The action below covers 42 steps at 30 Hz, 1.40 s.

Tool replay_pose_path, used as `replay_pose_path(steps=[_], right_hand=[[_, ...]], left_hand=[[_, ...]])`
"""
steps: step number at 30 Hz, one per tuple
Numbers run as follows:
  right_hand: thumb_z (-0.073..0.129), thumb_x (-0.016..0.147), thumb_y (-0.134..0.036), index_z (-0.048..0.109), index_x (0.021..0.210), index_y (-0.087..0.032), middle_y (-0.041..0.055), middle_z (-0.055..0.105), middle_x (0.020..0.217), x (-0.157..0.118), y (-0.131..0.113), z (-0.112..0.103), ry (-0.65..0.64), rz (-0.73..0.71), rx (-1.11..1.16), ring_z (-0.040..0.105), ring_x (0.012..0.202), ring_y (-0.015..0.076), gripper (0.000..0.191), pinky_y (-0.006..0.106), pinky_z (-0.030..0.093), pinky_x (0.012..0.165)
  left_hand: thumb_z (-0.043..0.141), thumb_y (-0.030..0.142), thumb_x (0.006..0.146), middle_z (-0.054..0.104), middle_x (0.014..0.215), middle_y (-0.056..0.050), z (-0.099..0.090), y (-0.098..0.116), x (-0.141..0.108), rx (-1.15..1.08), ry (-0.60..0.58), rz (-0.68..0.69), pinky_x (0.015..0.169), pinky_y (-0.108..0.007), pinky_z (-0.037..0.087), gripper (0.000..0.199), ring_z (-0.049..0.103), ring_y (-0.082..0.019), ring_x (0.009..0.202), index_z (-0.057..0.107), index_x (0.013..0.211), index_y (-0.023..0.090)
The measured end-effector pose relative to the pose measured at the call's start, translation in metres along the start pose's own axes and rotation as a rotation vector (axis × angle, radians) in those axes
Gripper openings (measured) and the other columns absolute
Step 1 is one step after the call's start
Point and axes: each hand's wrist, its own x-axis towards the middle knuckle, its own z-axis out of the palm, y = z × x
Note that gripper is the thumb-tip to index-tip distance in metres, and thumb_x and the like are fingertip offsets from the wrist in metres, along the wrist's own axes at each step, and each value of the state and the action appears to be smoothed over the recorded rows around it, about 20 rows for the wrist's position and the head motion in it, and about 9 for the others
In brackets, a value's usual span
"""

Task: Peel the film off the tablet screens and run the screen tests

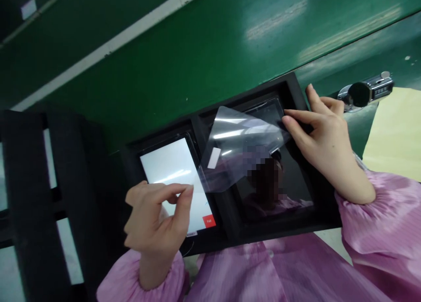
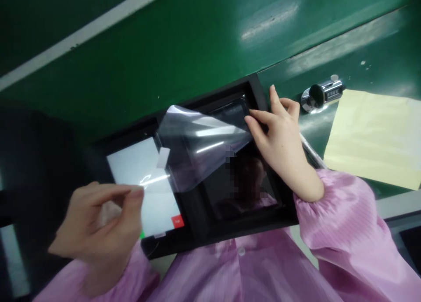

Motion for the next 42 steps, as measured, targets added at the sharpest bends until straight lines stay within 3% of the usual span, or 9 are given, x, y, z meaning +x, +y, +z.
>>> replay_pose_path(steps=[6,10,13,16,19,30,35,39,42], right_hand=[[0.063,0.100,-0.051,0.083,0.112,-0.021,0.0130,0.048,0.156,0.003,0.010,0.007,0.011,-0.044,0.016,0.060,0.121,0.0345,0.038,0.062,0.052,0.108],[0.060,0.103,-0.042,0.079,0.117,-0.020,0.0096,0.054,0.152,-0.002,-0.006,-0.011,0.181,-0.002,0.081,0.063,0.124,0.0283,0.032,0.048,0.055,0.108],[0.064,0.099,-0.019,0.070,0.117,-0.021,0.0105,0.067,0.125,-0.021,-0.023,-0.034,0.276,-0.153,0.139,0.067,0.112,0.0202,0.019,0.037,0.056,0.099],[0.071,0.091,-0.006,0.062,0.112,-0.018,0.0057,0.066,0.099,-0.046,-0.031,-0.047,0.134,-0.375,0.162,0.061,0.087,0.0129,0.026,0.033,0.049,0.079],[0.068,0.096,-0.011,0.061,0.109,-0.017,0.0043,0.064,0.095,-0.066,-0.031,-0.048,-0.015,-0.479,0.099,0.051,0.084,0.0130,0.016,0.034,0.041,0.079],[0.057,0.102,-0.011,0.063,0.109,-0.015,0.0056,0.064,0.095,-0.068,-0.035,-0.037,-0.094,-0.603,-0.010,0.046,0.088,0.0158,0.010,0.036,0.037,0.091],[0.061,0.100,-0.011,0.067,0.108,-0.015,0.0050,0.064,0.093,-0.068,-0.035,-0.038,-0.134,-0.592,0.020,0.045,0.086,0.0144,0.011,0.036,0.037,0.092],[0.061,0.104,-0.031,0.073,0.102,-0.019,0.0049,0.065,0.095,-0.070,-0.034,-0.037,-0.118,-0.554,-0.014,0.045,0.087,0.0159,0.018,0.039,0.037,0.096],[0.058,0.105,-0.038,0.067,0.124,-0.015,0.0106,0.062,0.105,-0.070,-0.034,-0.037,-0.086,-0.477,-0.177,0.048,0.093,0.0197,0.031,0.041,0.037,0.096]], left_hand=[[0.067,0.036,0.100,0.058,0.071,0.001,-0.001,-0.007,0.011,0.053,0.079,0.080,0.077,-0.043,0.051,0.014,0.063,-0.018,0.074,0.065,0.094,0.023],[0.071,0.010,0.097,0.051,0.066,0.006,-0.004,-0.011,0.027,0.102,0.217,0.245,0.077,-0.037,0.045,0.016,0.051,-0.009,0.061,0.059,0.090,0.020],[0.073,0.008,0.096,0.049,0.067,0.006,-0.005,-0.009,0.036,0.114,0.254,0.264,0.073,-0.034,0.041,0.018,0.049,-0.008,0.061,0.060,0.090,0.018],[0.075,0.012,0.095,0.050,0.067,0.007,-0.006,-0.009,0.045,0.127,0.289,0.266,0.070,-0.031,0.037,0.017,0.049,-0.006,0.063,0.060,0.089,0.018],[0.075,0.014,0.095,0.048,0.065,0.009,-0.007,-0.013,0.052,0.137,0.337,0.272,0.066,-0.026,0.035,0.017,0.047,-0.003,0.062,0.060,0.086,0.016],[0.075,0.019,0.095,0.050,0.064,0.009,-0.010,-0.023,0.055,0.141,0.369,0.246,0.065,-0.020,0.035,0.017,0.048,-0.001,0.063,0.063,0.084,0.014],[0.073,0.021,0.096,0.050,0.062,0.009,-0.007,-0.029,0.057,0.133,0.379,0.247,0.066,-0.021,0.036,0.017,0.048,-0.001,0.062,0.063,0.084,0.013],[0.075,0.021,0.093,0.052,0.062,0.008,-0.005,-0.032,0.058,0.110,0.386,0.239,0.064,-0.020,0.034,0.018,0.048,-0.001,0.060,0.062,0.083,0.013],[0.073,0.026,0.092,0.055,0.061,0.006,-0.005,-0.031,0.058,0.119,0.377,0.138,0.065,-0.024,0.037,0.020,0.048,-0.003,0.058,0.064,0.080,0.014]])
